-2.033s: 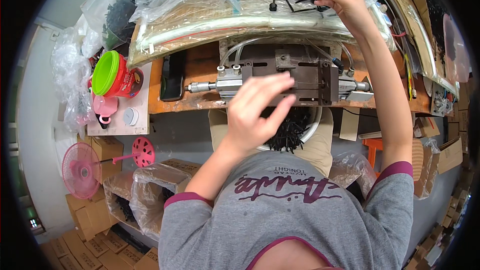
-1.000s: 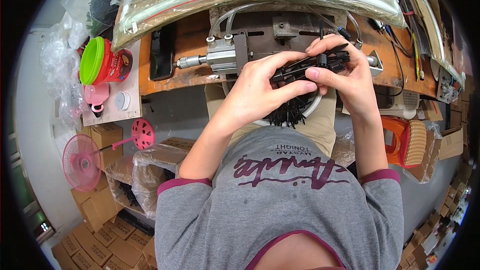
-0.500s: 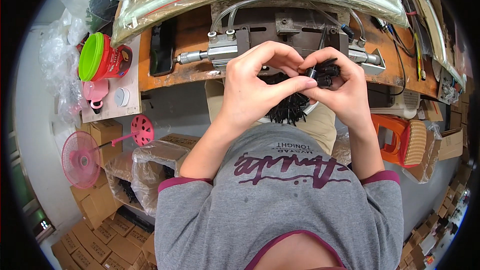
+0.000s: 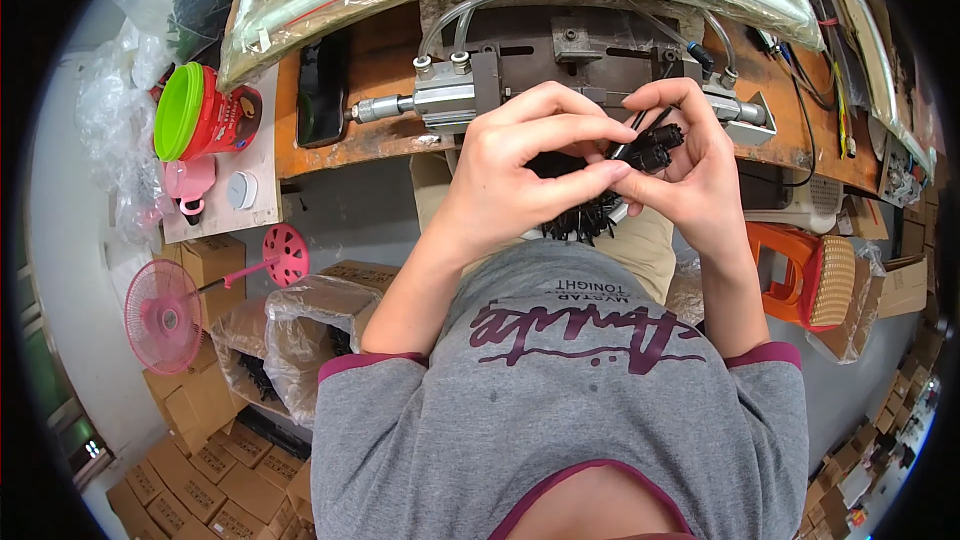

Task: Manually assembling small black plastic cable connectors using a pneumatic press machine.

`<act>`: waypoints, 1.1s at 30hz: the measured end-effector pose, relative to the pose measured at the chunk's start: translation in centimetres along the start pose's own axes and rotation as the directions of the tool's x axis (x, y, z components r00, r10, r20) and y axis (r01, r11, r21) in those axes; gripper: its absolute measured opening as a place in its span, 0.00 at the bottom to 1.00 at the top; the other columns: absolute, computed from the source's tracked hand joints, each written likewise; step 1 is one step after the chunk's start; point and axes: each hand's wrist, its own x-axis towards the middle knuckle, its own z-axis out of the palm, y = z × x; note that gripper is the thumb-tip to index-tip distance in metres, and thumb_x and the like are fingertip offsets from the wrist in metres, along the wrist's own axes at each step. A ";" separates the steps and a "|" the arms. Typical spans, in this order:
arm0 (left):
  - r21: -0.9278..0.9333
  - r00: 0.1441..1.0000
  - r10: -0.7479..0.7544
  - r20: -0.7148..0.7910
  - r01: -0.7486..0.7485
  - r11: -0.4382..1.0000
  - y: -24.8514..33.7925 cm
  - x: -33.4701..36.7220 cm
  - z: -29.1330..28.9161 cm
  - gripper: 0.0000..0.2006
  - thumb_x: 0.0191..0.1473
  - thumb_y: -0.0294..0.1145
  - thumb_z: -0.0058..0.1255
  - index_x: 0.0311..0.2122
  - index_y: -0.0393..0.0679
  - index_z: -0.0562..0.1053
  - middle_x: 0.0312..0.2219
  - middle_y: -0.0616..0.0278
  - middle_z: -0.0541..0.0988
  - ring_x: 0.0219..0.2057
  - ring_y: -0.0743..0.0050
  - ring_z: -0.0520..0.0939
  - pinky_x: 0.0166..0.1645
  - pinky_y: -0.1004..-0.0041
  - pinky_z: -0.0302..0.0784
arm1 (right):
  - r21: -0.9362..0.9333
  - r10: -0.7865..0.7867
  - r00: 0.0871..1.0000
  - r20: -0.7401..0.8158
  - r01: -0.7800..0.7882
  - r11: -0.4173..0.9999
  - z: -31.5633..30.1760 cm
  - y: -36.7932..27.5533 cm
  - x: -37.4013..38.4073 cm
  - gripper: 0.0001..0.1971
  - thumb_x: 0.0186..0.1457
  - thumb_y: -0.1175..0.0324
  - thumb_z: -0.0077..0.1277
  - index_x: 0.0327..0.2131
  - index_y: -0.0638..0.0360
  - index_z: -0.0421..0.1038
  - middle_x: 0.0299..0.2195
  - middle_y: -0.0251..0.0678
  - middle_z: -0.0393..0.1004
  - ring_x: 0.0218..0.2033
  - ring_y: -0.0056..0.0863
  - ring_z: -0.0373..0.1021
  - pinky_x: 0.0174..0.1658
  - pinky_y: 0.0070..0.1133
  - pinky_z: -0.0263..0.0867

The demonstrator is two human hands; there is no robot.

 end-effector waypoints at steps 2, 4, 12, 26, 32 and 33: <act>-0.071 0.999 -0.026 -0.024 0.024 0.997 -0.1 0.0 0.0 0.13 0.46 0.18 0.63 0.40 0.37 0.81 0.37 0.58 0.79 0.32 0.77 0.82 0.38 0.78 0.82 | 0.017 -0.001 1.000 0.001 0.001 1.000 0.1 -0.1 -0.1 0.29 0.45 0.82 0.63 0.50 0.63 0.61 0.35 0.34 0.72 0.27 0.15 0.72 0.23 0.10 0.70; -0.092 0.998 0.001 -0.061 -0.007 0.996 -0.1 0.0 0.0 0.11 0.46 0.17 0.63 0.37 0.35 0.80 0.36 0.58 0.78 0.34 0.75 0.82 0.39 0.78 0.83 | 0.044 -0.002 1.000 0.003 0.002 0.999 0.2 -0.6 -0.2 0.31 0.45 0.82 0.64 0.52 0.63 0.61 0.34 0.33 0.73 0.26 0.14 0.71 0.22 0.10 0.69; 0.437 0.986 0.151 -0.076 -0.103 0.894 -2.1 -2.1 1.0 0.14 0.43 0.24 0.65 0.39 0.39 0.80 0.32 0.61 0.77 0.30 0.71 0.80 0.33 0.74 0.77 | 0.083 0.029 0.986 -0.162 -0.015 0.996 -3.7 0.1 -1.1 0.15 0.46 0.82 0.62 0.39 0.63 0.71 0.32 0.34 0.77 0.23 0.14 0.69 0.21 0.11 0.63; 0.768 0.983 0.178 0.042 -0.145 0.624 -5.0 -2.3 3.2 0.11 0.43 0.29 0.64 0.35 0.40 0.79 0.47 0.57 0.80 0.31 0.62 0.85 0.38 0.71 0.82 | 0.123 0.034 0.981 -0.193 -0.010 0.992 -4.4 0.4 -1.8 0.15 0.47 0.81 0.61 0.40 0.64 0.70 0.33 0.35 0.77 0.21 0.13 0.66 0.20 0.11 0.59; 0.773 0.996 0.080 0.050 -0.089 0.629 -4.4 -2.1 3.0 0.11 0.43 0.29 0.64 0.34 0.42 0.79 0.47 0.59 0.81 0.27 0.65 0.84 0.33 0.73 0.80 | 0.120 0.065 0.977 -0.201 -0.042 0.992 -4.7 0.5 -1.6 0.15 0.47 0.80 0.61 0.40 0.63 0.70 0.32 0.34 0.77 0.21 0.12 0.66 0.20 0.11 0.58; 0.773 0.996 0.067 0.053 -0.084 0.629 -4.3 -2.0 3.0 0.11 0.42 0.29 0.64 0.34 0.43 0.79 0.47 0.60 0.81 0.27 0.66 0.84 0.32 0.73 0.80 | 0.124 0.074 0.977 -0.202 -0.049 0.991 -4.6 0.6 -1.5 0.16 0.47 0.80 0.61 0.40 0.63 0.70 0.32 0.34 0.77 0.21 0.12 0.66 0.20 0.11 0.58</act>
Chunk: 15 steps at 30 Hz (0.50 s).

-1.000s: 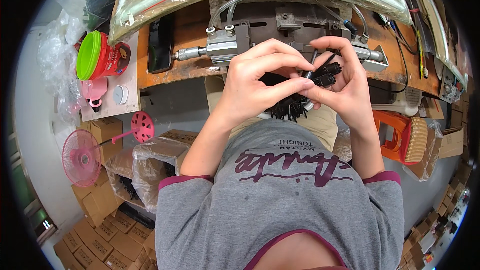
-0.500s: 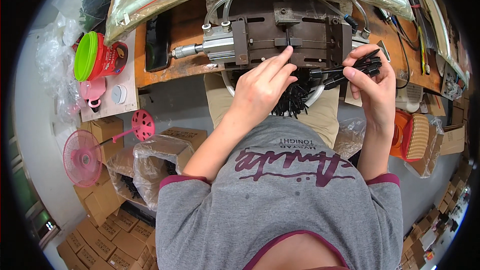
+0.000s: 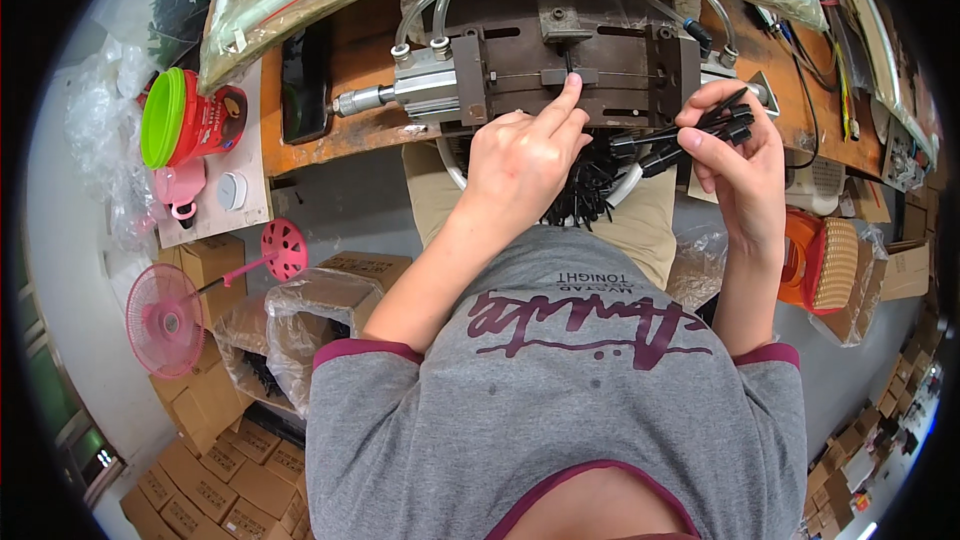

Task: Manually assembling small black plastic cable connectors using a pneumatic press machine.

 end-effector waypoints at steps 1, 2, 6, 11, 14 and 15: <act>-0.008 1.000 -0.001 0.007 0.001 1.000 0.0 0.0 -0.1 0.10 0.44 0.29 0.63 0.35 0.43 0.79 0.47 0.60 0.81 0.26 0.66 0.84 0.32 0.73 0.79 | 0.003 0.008 1.000 -0.002 -0.008 1.000 0.1 0.0 0.1 0.16 0.47 0.80 0.61 0.40 0.63 0.70 0.32 0.34 0.77 0.21 0.12 0.66 0.20 0.10 0.57; -0.016 1.000 -0.002 0.015 0.002 1.000 -0.1 0.0 -0.2 0.10 0.45 0.28 0.63 0.35 0.43 0.80 0.46 0.60 0.81 0.25 0.66 0.84 0.31 0.73 0.79 | 0.004 0.010 1.000 0.003 -0.010 1.000 0.1 0.2 0.1 0.16 0.47 0.80 0.61 0.40 0.63 0.70 0.32 0.34 0.77 0.21 0.12 0.66 0.20 0.10 0.57; -0.327 0.999 -0.035 -0.030 0.024 0.945 -0.5 0.0 -0.8 0.09 0.52 0.29 0.58 0.40 0.41 0.80 0.43 0.59 0.83 0.23 0.70 0.82 0.29 0.75 0.77 | -0.004 0.019 0.999 0.028 -0.019 1.000 0.4 0.4 0.4 0.15 0.47 0.80 0.61 0.40 0.62 0.70 0.31 0.33 0.77 0.21 0.11 0.66 0.20 0.11 0.57; -0.794 0.923 -0.230 0.310 0.384 0.470 1.4 2.0 -4.1 0.20 0.58 0.30 0.56 0.55 0.39 0.71 0.39 0.56 0.82 0.40 0.75 0.82 0.43 0.74 0.78 | -0.054 0.068 0.985 0.158 -0.060 0.997 1.4 0.2 0.3 0.14 0.47 0.79 0.61 0.39 0.62 0.70 0.31 0.31 0.76 0.22 0.11 0.67 0.21 0.10 0.59; -0.806 0.937 -0.103 0.334 0.341 0.483 2.7 1.7 -2.6 0.28 0.56 0.29 0.58 0.61 0.40 0.63 0.38 0.59 0.80 0.40 0.76 0.81 0.43 0.75 0.77 | 0.001 -0.066 0.960 0.273 0.068 0.998 2.6 1.3 0.7 0.14 0.49 0.79 0.60 0.40 0.62 0.70 0.34 0.33 0.76 0.29 0.13 0.71 0.25 0.10 0.64; -0.814 0.877 -0.117 0.466 0.477 0.331 3.0 2.0 -3.4 0.27 0.56 0.30 0.58 0.60 0.39 0.64 0.36 0.61 0.80 0.36 0.79 0.80 0.40 0.77 0.76 | 0.001 -0.022 0.969 0.246 0.022 1.000 2.7 1.4 0.6 0.15 0.50 0.78 0.60 0.41 0.63 0.69 0.36 0.33 0.75 0.33 0.14 0.72 0.29 0.12 0.67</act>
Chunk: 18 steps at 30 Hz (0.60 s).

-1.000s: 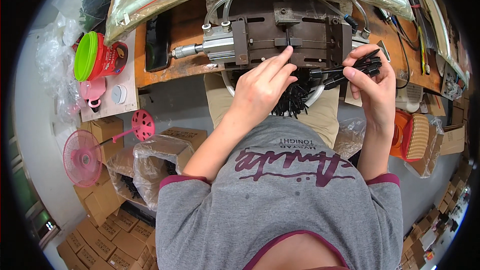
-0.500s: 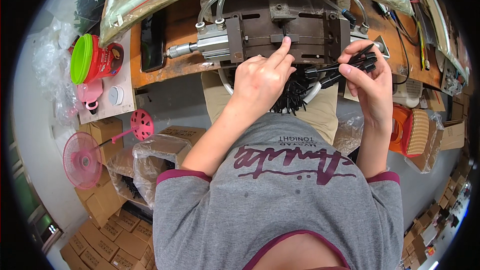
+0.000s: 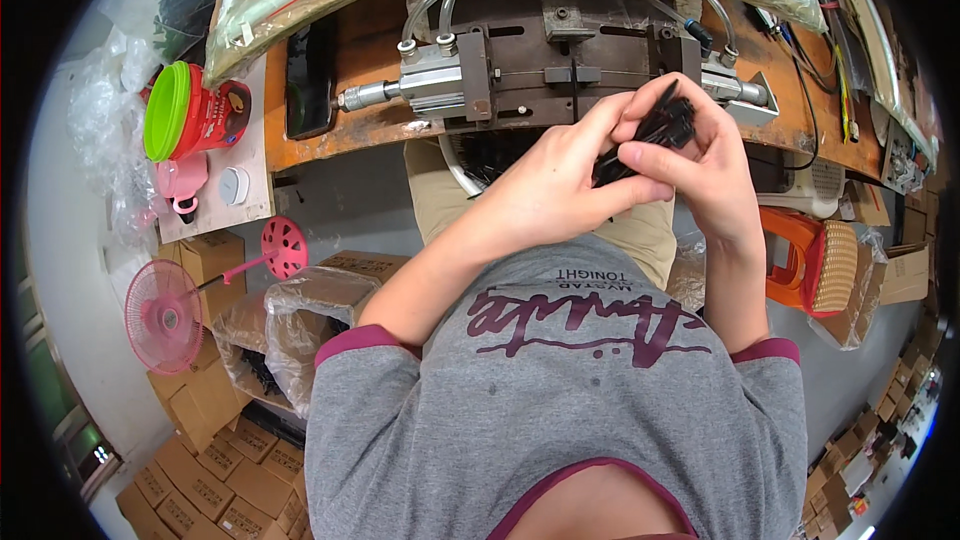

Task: Manually assembling small black plastic cable connectors using a pneumatic press machine.

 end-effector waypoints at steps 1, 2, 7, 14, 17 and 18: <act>-0.146 0.989 -0.134 0.056 0.141 0.979 0.9 -0.1 -0.1 0.26 0.57 0.30 0.57 0.60 0.39 0.65 0.34 0.63 0.80 0.33 0.81 0.79 0.38 0.78 0.76 | 0.009 0.005 0.999 -0.035 -0.005 1.000 0.1 -0.2 0.0 0.15 0.50 0.78 0.61 0.42 0.63 0.69 0.36 0.33 0.75 0.33 0.15 0.72 0.29 0.12 0.68; -0.076 0.997 -0.077 -0.003 0.077 0.994 0.2 0.0 0.0 0.25 0.57 0.30 0.57 0.58 0.39 0.66 0.33 0.64 0.79 0.31 0.83 0.78 0.36 0.79 0.75 | 0.019 0.011 0.997 -0.070 -0.009 1.000 0.2 -0.7 0.0 0.15 0.50 0.77 0.61 0.42 0.64 0.69 0.36 0.33 0.75 0.33 0.15 0.72 0.30 0.12 0.68; 0.125 0.989 0.050 -0.137 -0.033 0.992 -1.5 -0.3 0.2 0.16 0.59 0.32 0.54 0.50 0.38 0.70 0.30 0.68 0.78 0.28 0.88 0.76 0.29 0.82 0.71 | -0.006 -0.082 0.974 -0.209 0.083 0.997 -0.1 0.2 -0.3 0.16 0.52 0.78 0.61 0.44 0.68 0.69 0.35 0.35 0.76 0.30 0.17 0.73 0.30 0.13 0.69; -0.141 0.969 -0.125 -0.215 0.096 0.985 -1.8 -0.9 -1.0 0.08 0.64 0.34 0.50 0.42 0.43 0.69 0.27 0.69 0.76 0.20 0.92 0.67 0.23 0.87 0.59 | 0.118 0.057 0.998 -0.020 -0.055 0.992 -1.9 -0.4 -1.1 0.13 0.54 0.77 0.57 0.43 0.70 0.74 0.37 0.39 0.77 0.33 0.21 0.75 0.35 0.16 0.72; -0.112 0.946 -0.085 -0.312 0.052 0.992 -2.4 -1.5 -1.5 0.07 0.65 0.34 0.48 0.42 0.43 0.69 0.25 0.70 0.74 0.21 0.92 0.68 0.23 0.88 0.58 | 0.238 0.054 0.977 0.204 -0.103 0.966 -2.5 -0.8 -1.4 0.14 0.54 0.79 0.55 0.45 0.70 0.74 0.41 0.42 0.76 0.35 0.24 0.76 0.37 0.17 0.73; -0.126 0.938 -0.109 -0.329 0.071 0.989 -2.1 -1.7 -1.8 0.07 0.65 0.34 0.47 0.43 0.43 0.69 0.25 0.71 0.74 0.21 0.92 0.67 0.23 0.88 0.58 | 0.248 0.044 0.971 0.236 -0.104 0.963 -2.8 -0.8 -1.5 0.15 0.54 0.79 0.54 0.47 0.71 0.74 0.43 0.44 0.74 0.39 0.27 0.76 0.40 0.19 0.74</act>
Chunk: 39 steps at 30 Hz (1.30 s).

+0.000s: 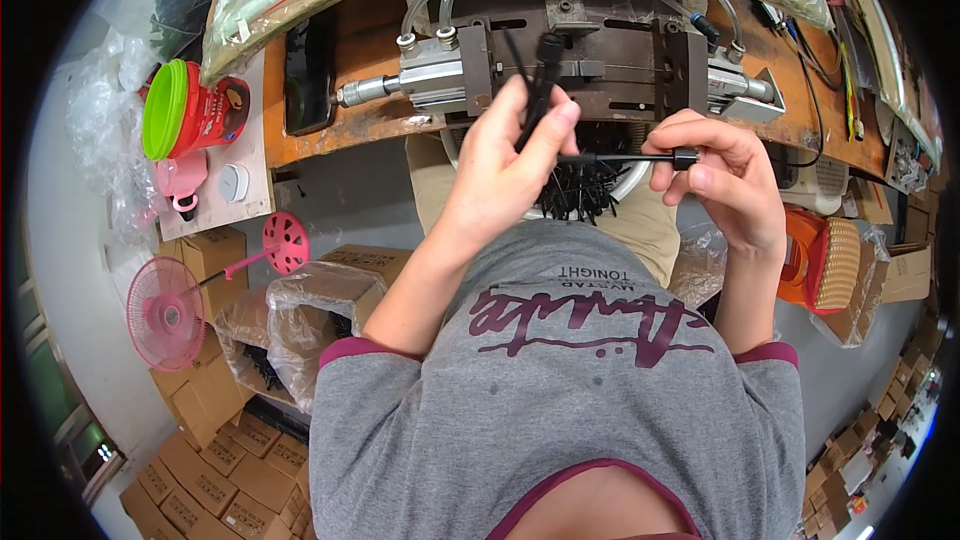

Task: Manually assembling small black plastic cable connectors using a pneumatic press machine.

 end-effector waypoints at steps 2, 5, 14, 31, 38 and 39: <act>-0.070 0.995 0.056 -0.081 -0.062 0.996 0.1 -0.1 -0.3 0.07 0.64 0.31 0.48 0.44 0.42 0.69 0.23 0.68 0.73 0.17 0.92 0.65 0.20 0.87 0.56 | -0.100 -0.077 0.990 -0.115 0.065 0.993 0.2 0.3 -0.2 0.15 0.53 0.81 0.55 0.46 0.72 0.74 0.43 0.44 0.74 0.41 0.28 0.76 0.41 0.20 0.74; -0.071 0.992 0.068 -0.110 -0.076 0.995 0.7 -0.5 -0.9 0.07 0.63 0.28 0.49 0.44 0.39 0.69 0.22 0.62 0.76 0.14 0.91 0.64 0.19 0.87 0.54 | -0.462 -0.277 0.941 -0.193 0.162 0.872 0.7 1.6 0.3 0.15 0.49 0.80 0.61 0.43 0.66 0.76 0.45 0.42 0.75 0.43 0.29 0.76 0.43 0.22 0.74; -0.125 0.996 0.041 -0.073 -0.050 0.991 1.4 -1.4 -1.5 0.09 0.65 0.32 0.47 0.42 0.37 0.71 0.26 0.62 0.76 0.15 0.90 0.65 0.20 0.86 0.56 | -0.978 -0.543 0.816 0.201 0.200 -0.062 1.4 7.8 3.6 0.12 0.41 0.74 0.62 0.32 0.59 0.74 0.46 0.36 0.77 0.34 0.31 0.77 0.36 0.24 0.73; 0.712 0.880 0.463 0.104 -0.391 0.584 1.5 -1.6 -2.2 0.14 0.50 0.20 0.58 0.44 0.37 0.75 0.31 0.57 0.82 0.29 0.71 0.83 0.33 0.75 0.77 | -0.988 -0.472 0.872 0.131 0.152 0.006 2.7 5.9 4.7 0.12 0.43 0.74 0.62 0.34 0.61 0.74 0.40 0.34 0.78 0.21 0.21 0.72 0.27 0.18 0.68; 0.755 0.865 0.405 0.298 -0.473 0.454 1.2 -1.9 -2.3 0.18 0.42 0.22 0.61 0.43 0.41 0.75 0.34 0.58 0.81 0.33 0.58 0.84 0.35 0.68 0.79 | -0.140 -0.004 1.000 -0.031 -0.001 0.990 2.8 2.8 2.6 0.12 0.56 0.74 0.56 0.43 0.70 0.74 0.31 0.39 0.79 0.25 0.19 0.75 0.29 0.15 0.72; 0.750 0.865 0.405 0.296 -0.473 0.463 1.0 -1.8 -2.1 0.18 0.43 0.22 0.61 0.43 0.41 0.75 0.34 0.58 0.81 0.33 0.57 0.84 0.35 0.68 0.79 | -0.141 0.019 1.000 -0.022 -0.022 0.990 2.8 2.8 2.4 0.12 0.56 0.74 0.56 0.43 0.70 0.74 0.31 0.39 0.79 0.25 0.19 0.75 0.29 0.15 0.72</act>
